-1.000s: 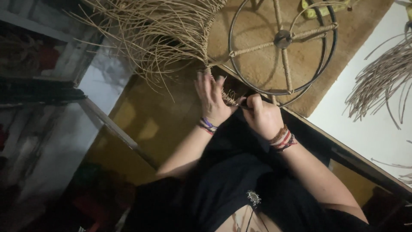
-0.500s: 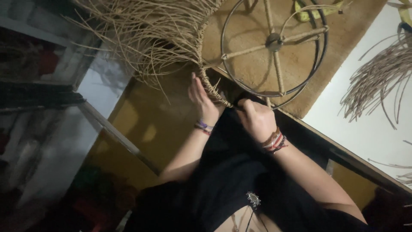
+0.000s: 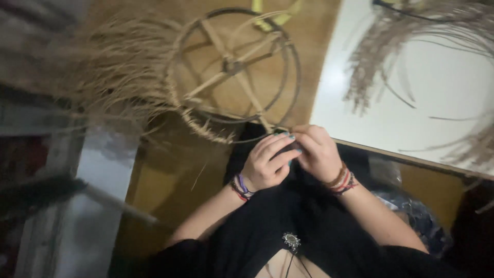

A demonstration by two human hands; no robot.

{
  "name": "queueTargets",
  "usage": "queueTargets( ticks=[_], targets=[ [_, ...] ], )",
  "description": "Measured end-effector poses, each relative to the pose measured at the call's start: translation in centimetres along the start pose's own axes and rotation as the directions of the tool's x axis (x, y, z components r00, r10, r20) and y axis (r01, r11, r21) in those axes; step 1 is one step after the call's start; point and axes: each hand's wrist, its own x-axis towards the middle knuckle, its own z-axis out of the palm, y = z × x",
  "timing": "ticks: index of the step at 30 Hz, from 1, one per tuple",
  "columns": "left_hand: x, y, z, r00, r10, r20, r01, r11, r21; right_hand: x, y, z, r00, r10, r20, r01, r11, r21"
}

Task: Weaving dried plant fibers onto a circular frame to create a decorative object.

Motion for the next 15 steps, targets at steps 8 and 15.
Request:
queueTargets(
  ticks=[8,15],
  targets=[
    [6.3,0.6,10.6,0.95,0.034,0.311,-0.029,0.999,-0.02,-5.9,7.0,-11.1,0.927,0.333,-0.17,-0.358,0.922,-0.146],
    [10.9,-1.5,17.8,0.848,-0.215,0.484,0.024,0.928,0.371,-10.3,12.1,-14.6,0.85,0.468,-0.242,-0.524,0.801,-0.289]
  ],
)
